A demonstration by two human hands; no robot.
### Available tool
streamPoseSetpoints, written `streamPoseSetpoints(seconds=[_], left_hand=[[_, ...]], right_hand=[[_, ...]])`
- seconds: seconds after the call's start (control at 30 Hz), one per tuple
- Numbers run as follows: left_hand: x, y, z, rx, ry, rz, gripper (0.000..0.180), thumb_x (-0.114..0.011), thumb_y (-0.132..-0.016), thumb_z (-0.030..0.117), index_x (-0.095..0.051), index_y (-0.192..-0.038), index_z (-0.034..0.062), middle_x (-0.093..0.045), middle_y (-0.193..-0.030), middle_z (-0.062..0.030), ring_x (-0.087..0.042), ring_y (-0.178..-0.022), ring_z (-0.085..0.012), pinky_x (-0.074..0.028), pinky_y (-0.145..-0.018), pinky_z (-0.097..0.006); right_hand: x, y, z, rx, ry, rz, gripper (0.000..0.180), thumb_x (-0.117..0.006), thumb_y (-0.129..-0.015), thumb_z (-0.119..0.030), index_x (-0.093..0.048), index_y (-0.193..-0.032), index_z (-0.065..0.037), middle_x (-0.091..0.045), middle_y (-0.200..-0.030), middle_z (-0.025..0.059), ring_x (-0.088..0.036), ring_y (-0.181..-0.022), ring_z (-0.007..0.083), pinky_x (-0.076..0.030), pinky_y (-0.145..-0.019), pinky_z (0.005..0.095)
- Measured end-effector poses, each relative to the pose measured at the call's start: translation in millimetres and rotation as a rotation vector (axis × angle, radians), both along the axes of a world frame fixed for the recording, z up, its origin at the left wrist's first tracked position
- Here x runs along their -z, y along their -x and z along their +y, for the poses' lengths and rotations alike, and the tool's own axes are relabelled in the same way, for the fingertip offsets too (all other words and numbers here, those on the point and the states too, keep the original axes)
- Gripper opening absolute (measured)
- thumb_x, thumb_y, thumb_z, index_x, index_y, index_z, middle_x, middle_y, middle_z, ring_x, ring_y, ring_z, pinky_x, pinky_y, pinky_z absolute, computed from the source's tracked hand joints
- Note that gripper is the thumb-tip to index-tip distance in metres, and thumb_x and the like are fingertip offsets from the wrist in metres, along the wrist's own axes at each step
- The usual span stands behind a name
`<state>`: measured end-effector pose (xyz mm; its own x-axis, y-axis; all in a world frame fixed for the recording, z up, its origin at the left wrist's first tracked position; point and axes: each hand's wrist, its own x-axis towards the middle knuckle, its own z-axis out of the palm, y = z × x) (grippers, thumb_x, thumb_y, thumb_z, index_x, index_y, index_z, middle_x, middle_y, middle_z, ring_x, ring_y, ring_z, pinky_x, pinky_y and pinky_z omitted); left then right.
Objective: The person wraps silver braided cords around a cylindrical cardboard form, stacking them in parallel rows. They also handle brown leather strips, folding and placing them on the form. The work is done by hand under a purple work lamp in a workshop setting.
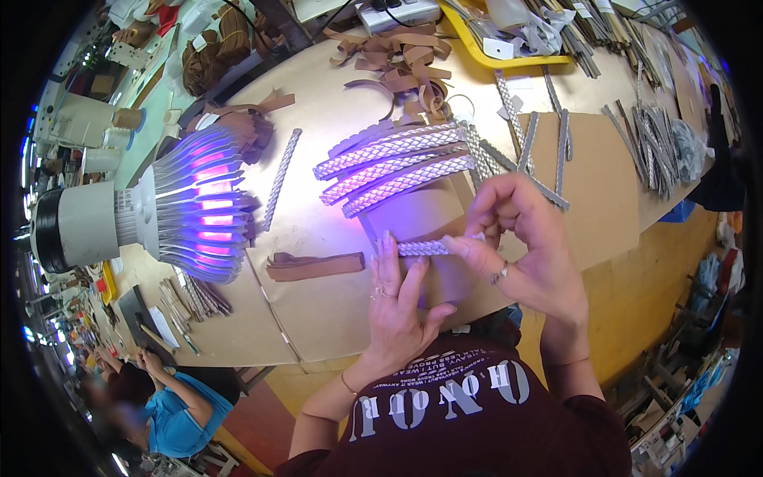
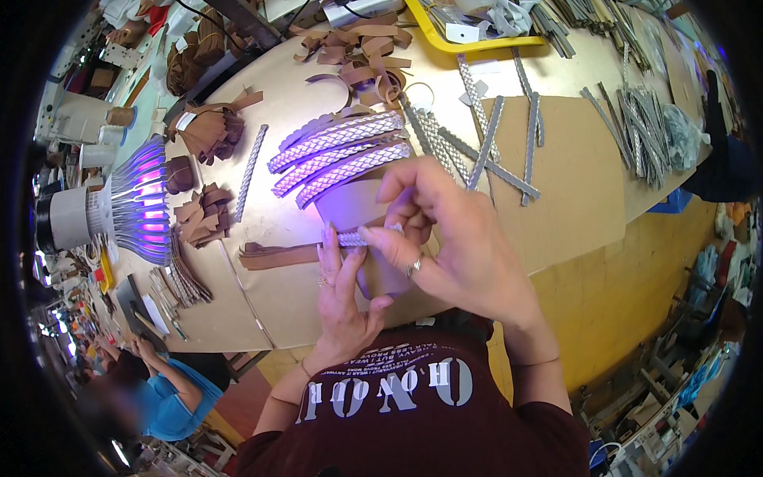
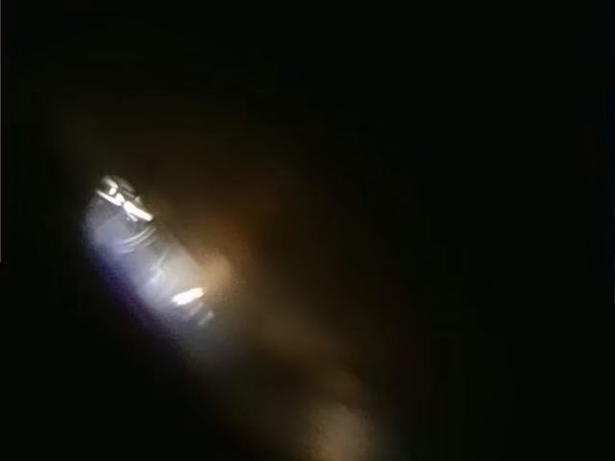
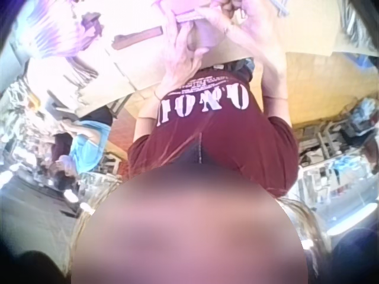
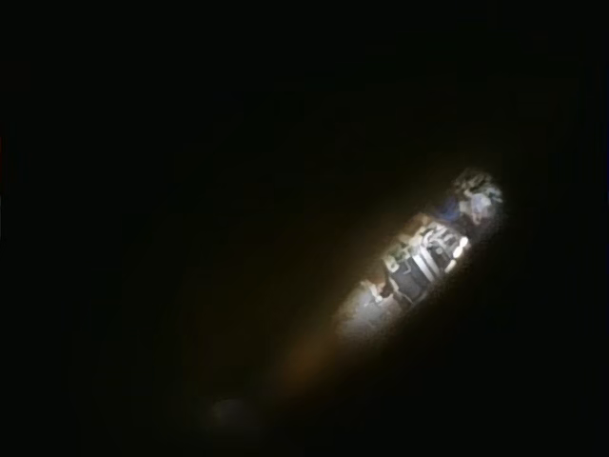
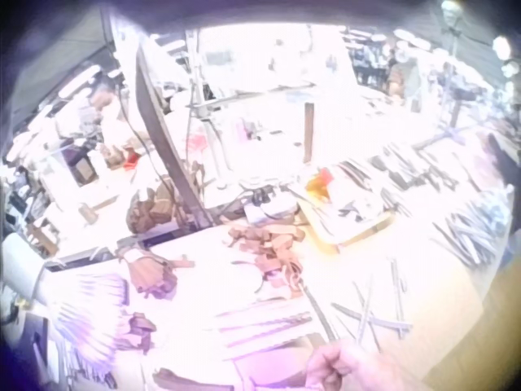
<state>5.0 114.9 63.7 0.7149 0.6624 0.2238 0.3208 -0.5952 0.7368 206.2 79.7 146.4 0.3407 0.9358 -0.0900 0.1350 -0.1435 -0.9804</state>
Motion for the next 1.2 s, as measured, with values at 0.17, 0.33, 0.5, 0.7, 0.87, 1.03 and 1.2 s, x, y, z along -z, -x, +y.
streamPoseSetpoints(seconds=[0.17,0.33,0.5,0.7,0.87,1.03,1.2], left_hand=[[0.4,-0.5,0.2,0.002,-0.025,0.021,0.075,-0.066,-0.086,0.05,-0.045,-0.138,0.0006,-0.024,-0.15,-0.0363,-0.028,-0.139,-0.0502,-0.027,-0.108,-0.063],[0.4,0.6,0.4,0.014,-0.05,0.043,0.076,-0.065,-0.086,0.052,-0.043,-0.139,0.0022,-0.023,-0.15,-0.0362,-0.028,-0.138,-0.0507,-0.027,-0.108,-0.063],[-0.1,1.4,-0.2,0.009,-0.057,0.065,0.076,-0.064,-0.087,0.053,-0.041,-0.14,0.0037,-0.022,-0.15,-0.0357,-0.029,-0.138,-0.0514,-0.027,-0.108,-0.063],[-0.2,1.8,-0.6,0.004,-0.068,0.084,0.075,-0.061,-0.088,0.055,-0.043,-0.138,0.0028,-0.024,-0.15,-0.0356,-0.029,-0.138,-0.0507,-0.027,-0.108,-0.063],[0.4,1.6,0.8,0.015,-0.094,0.089,0.075,-0.06,-0.088,0.056,-0.045,-0.135,-0.0002,-0.026,-0.148,-0.0364,-0.031,-0.137,-0.0505,-0.027,-0.108,-0.063],[4.1,4.0,0.4,0.012,-0.117,0.079,0.073,-0.058,-0.089,0.055,-0.046,-0.134,-0.0009,-0.028,-0.147,-0.0375,-0.033,-0.135,-0.0518,-0.029,-0.107,-0.063],[20.8,4.4,0.7,0.002,-0.186,-0.019,0.069,-0.055,-0.092,0.053,-0.046,-0.133,-0.0013,-0.029,-0.144,-0.0401,-0.036,-0.132,-0.0549,-0.031,-0.106,-0.063]], right_hand=[[20.4,-4.5,-2.7,0.168,0.027,0.042,0.031,-0.073,-0.085,-0.005,-0.047,-0.101,-0.003,-0.053,-0.075,-0.0007,-0.05,-0.067,0.004,-0.042,-0.059,0.0189],[37.3,-6.6,-12.5,0.177,0.089,0.128,0.034,-0.074,-0.085,-0.006,-0.043,-0.099,-0.007,-0.055,-0.08,0.0004,-0.054,-0.071,0.005,-0.045,-0.062,0.0192],[49.2,-8.1,-13.9,0.168,0.109,0.156,0.037,-0.075,-0.085,-0.007,-0.04,-0.097,-0.009,-0.056,-0.082,0.0007,-0.056,-0.073,0.0055,-0.046,-0.063,0.0198],[57.3,-4.7,-12.0,0.207,0.085,0.199,0.033,-0.075,-0.086,-0.01,-0.043,-0.095,-0.007,-0.052,-0.076,-0.0013,-0.049,-0.068,0.0031,-0.043,-0.06,0.0197],[64.1,-2.5,-12.3,0.214,0.116,0.238,0.035,-0.075,-0.086,-0.012,-0.042,-0.095,-0.007,-0.052,-0.075,-0.0015,-0.049,-0.068,0.0033,-0.043,-0.059,0.0199],[72.2,-0.3,-13.0,0.207,0.12,0.182,0.037,-0.077,-0.085,-0.016,-0.043,-0.096,-0.007,-0.048,-0.071,-0.0028,-0.045,-0.063,0.0037,-0.041,-0.056,0.0207],[91.0,-10.4,-17.8,0.118,0.275,0.251,0.039,-0.079,-0.084,-0.025,-0.045,-0.094,-0.008,-0.043,-0.062,-0.0054,-0.038,-0.057,0.0034,-0.032,-0.051,0.0211]])
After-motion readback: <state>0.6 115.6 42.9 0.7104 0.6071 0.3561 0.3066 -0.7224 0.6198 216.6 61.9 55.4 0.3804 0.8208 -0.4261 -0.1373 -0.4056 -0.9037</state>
